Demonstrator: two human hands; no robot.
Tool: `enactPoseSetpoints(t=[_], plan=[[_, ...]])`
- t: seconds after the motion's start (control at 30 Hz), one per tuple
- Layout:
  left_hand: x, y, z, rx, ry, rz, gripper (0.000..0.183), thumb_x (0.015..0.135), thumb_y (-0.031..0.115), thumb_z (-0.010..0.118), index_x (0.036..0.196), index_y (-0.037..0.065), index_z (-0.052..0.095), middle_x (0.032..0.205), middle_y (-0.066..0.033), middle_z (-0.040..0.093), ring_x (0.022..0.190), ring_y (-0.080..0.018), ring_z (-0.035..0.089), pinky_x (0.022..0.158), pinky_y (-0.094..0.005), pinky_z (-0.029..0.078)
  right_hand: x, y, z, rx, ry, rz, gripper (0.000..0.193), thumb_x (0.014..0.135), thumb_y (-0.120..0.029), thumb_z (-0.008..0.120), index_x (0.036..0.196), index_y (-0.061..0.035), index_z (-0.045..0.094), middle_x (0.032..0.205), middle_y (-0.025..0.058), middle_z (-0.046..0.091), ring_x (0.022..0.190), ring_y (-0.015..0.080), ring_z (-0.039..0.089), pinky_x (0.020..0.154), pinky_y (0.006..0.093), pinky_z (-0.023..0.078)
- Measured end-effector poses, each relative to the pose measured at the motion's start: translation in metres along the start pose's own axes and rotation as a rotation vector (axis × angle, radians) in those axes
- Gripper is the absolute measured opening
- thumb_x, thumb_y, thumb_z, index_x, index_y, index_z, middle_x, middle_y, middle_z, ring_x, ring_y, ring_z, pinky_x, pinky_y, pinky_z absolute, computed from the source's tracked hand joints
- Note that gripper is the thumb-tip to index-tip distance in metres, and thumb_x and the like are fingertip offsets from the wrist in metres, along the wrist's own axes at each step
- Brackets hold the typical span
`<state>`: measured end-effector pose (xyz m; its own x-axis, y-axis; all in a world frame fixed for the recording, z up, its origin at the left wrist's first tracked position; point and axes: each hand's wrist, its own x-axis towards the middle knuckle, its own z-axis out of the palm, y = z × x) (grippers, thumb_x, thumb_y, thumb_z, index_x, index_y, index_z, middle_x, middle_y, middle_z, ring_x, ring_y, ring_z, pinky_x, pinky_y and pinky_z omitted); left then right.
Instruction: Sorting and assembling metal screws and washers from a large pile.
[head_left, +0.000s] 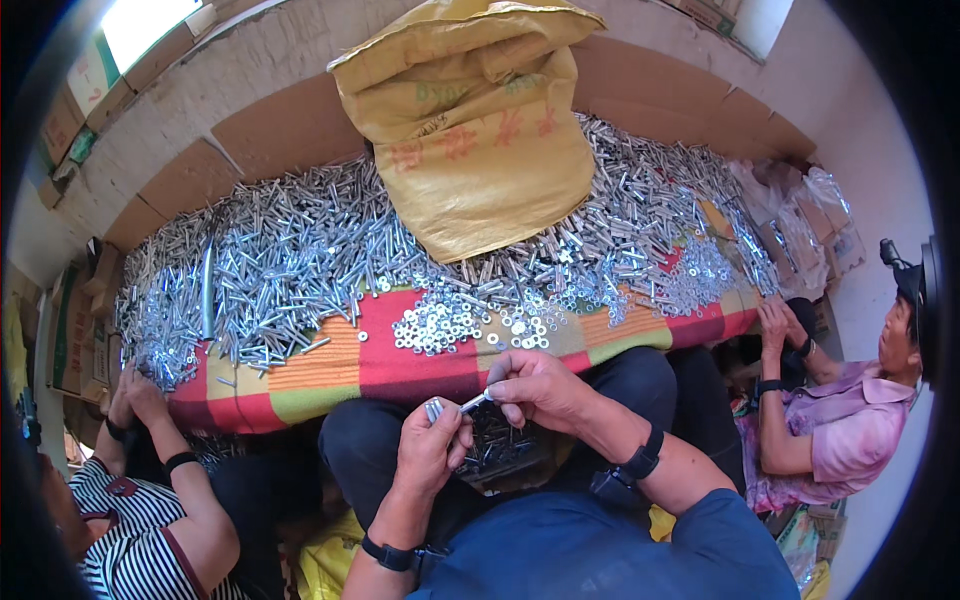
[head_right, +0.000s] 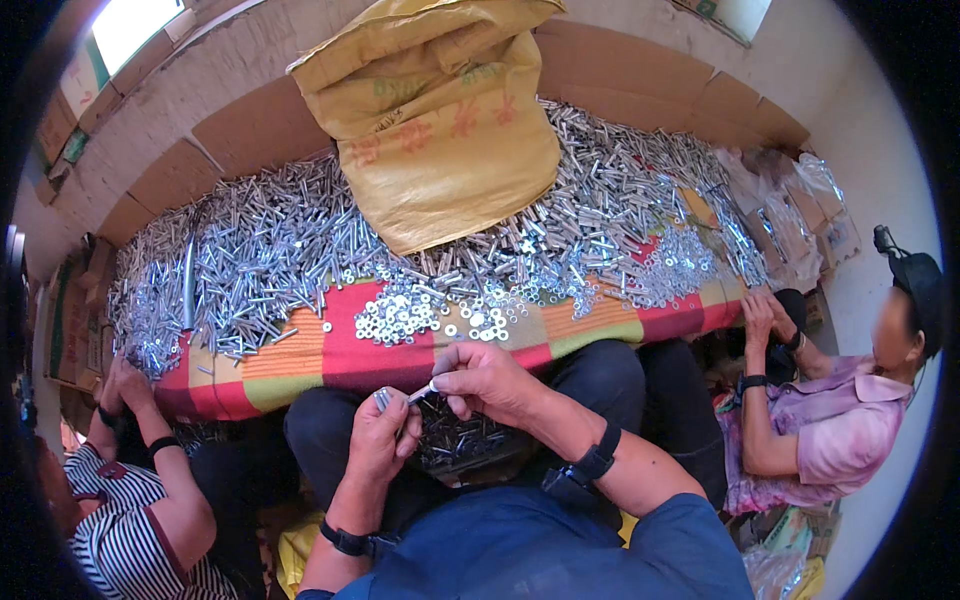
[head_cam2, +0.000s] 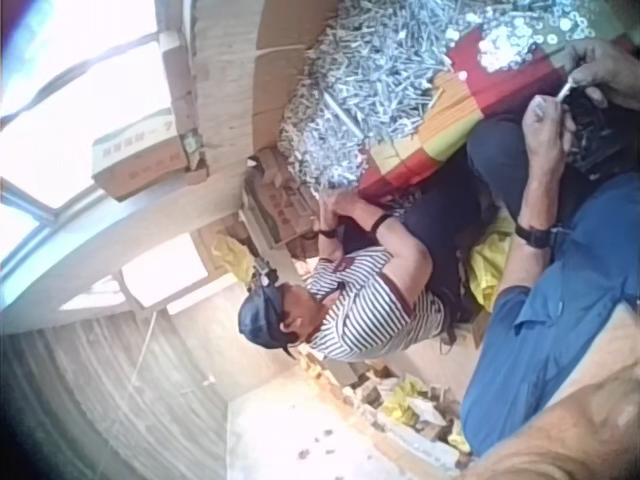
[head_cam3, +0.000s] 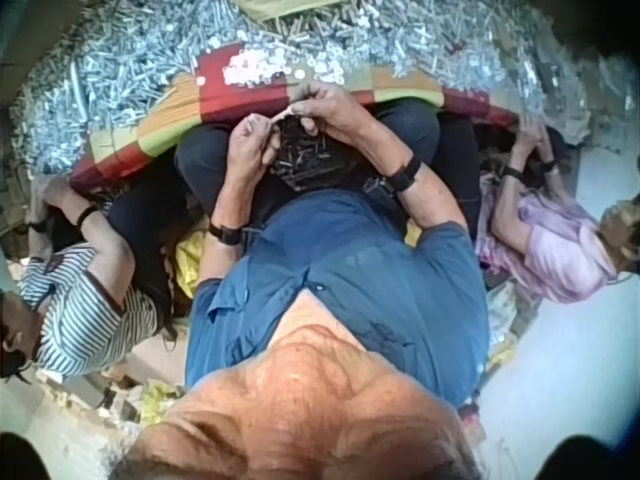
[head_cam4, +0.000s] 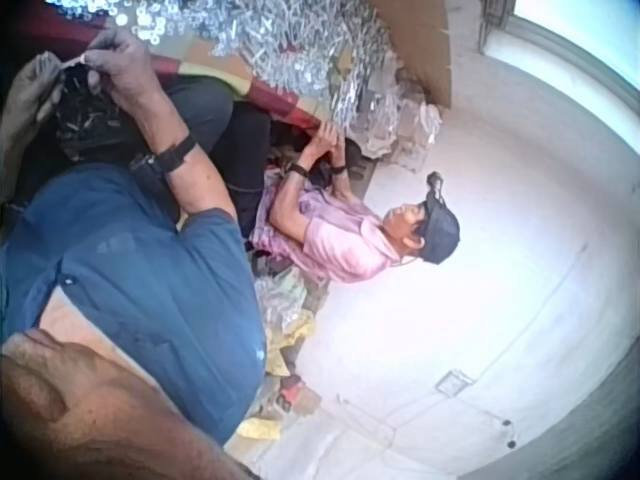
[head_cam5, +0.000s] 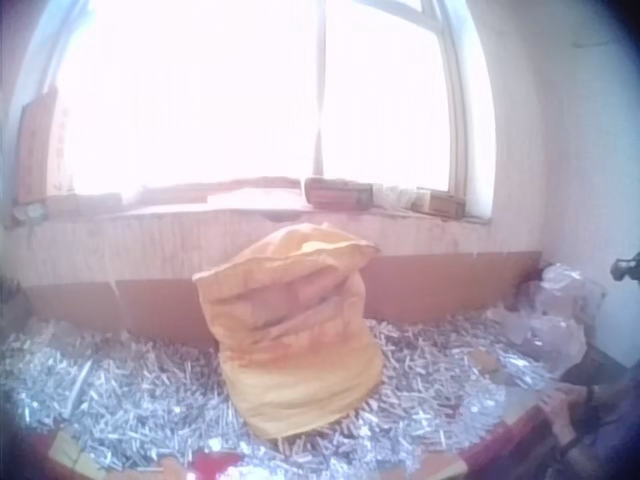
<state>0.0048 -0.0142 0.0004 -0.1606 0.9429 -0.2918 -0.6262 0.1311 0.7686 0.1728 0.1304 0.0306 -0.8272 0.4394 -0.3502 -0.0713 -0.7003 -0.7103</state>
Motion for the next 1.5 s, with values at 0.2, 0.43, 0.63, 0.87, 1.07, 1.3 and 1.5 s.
enactPoseSetpoints(t=[0.2,0.43,0.63,0.87,1.07,1.3,1.5], plan=[[0.001,0.000,0.000,0.008,-0.005,0.007,0.023,0.104,0.025,0.057,0.093,0.005,0.058,0.069,-0.0080,0.061,0.043,-0.0082,0.043,0.039,-0.0217,0.032,-0.004,0.002,0.002,0.026,0.065,0.008,0.011,0.094,-0.006,0.068,0.102,-0.0014,0.063,0.078,0.0045,0.066,0.060,0.0122,0.065,0.054,0.0252,0.054],[-0.001,0.002,-0.001,-0.044,0.008,-0.002,0.025,0.105,0.024,0.057,0.092,0.003,0.060,0.070,-0.0066,0.062,0.045,-0.0072,0.044,0.042,-0.0210,0.033,-0.006,0.005,0.010,-0.084,0.068,-0.034,0.012,0.095,-0.010,0.069,0.103,-0.0015,0.066,0.078,0.0029,0.066,0.063,0.0100,0.064,0.057,0.0238,0.053],[0.000,0.003,0.000,-0.048,0.038,-0.011,0.023,0.105,0.022,0.056,0.092,0.003,0.060,0.069,-0.0070,0.062,0.044,-0.0080,0.044,0.041,-0.0214,0.033,-0.010,-0.013,0.026,-1.194,0.072,-0.668,0.009,0.094,-0.004,0.062,0.099,0.0017,0.067,0.079,0.0086,0.063,0.061,0.0140,0.065,0.057,0.0281,0.051],[0.001,0.001,-0.003,-0.033,0.075,-0.015,0.023,0.105,0.023,0.055,0.093,0.004,0.059,0.068,-0.0081,0.061,0.041,-0.0093,0.042,0.038,-0.0228,0.032,0.049,-0.024,-0.025,-1.534,0.432,-0.695,0.017,0.091,-0.016,0.065,0.091,0.0005,0.067,0.088,0.0228,0.066,0.080,0.0444,0.065,0.074,0.0511,0.052],[0.000,0.001,-0.003,-0.033,0.069,-0.006,0.023,0.105,0.023,0.055,0.093,0.004,0.059,0.068,-0.0083,0.061,0.041,-0.0092,0.042,0.038,-0.0227,0.031,0.082,-0.026,-0.039,-1.666,0.475,-0.549,0.022,0.084,-0.017,0.070,0.087,0.0025,0.062,0.087,0.0271,0.065,0.086,0.0465,0.064,0.077,0.0531,0.050],[-0.001,0.004,-0.003,-0.049,0.064,-0.012,0.025,0.105,0.023,0.055,0.093,0.002,0.060,0.070,-0.0075,0.062,0.044,-0.0087,0.045,0.041,-0.0212,0.033,0.073,-0.023,-0.035,-1.639,0.376,-0.421,0.017,0.081,-0.014,0.067,0.089,0.0009,0.066,0.087,0.0273,0.067,0.088,0.0461,0.067,0.079,0.0533,0.053],[-0.001,0.003,-0.003,-0.041,0.066,0.000,0.024,0.105,0.024,0.056,0.093,0.003,0.060,0.069,-0.0076,0.061,0.043,-0.0089,0.044,0.040,-0.0220,0.032,0.065,-0.029,-0.040,-1.512,0.363,-0.377,0.017,0.080,-0.014,0.067,0.089,0.0011,0.066,0.087,0.0269,0.067,0.085,0.0446,0.067,0.076,0.0485,0.054]])
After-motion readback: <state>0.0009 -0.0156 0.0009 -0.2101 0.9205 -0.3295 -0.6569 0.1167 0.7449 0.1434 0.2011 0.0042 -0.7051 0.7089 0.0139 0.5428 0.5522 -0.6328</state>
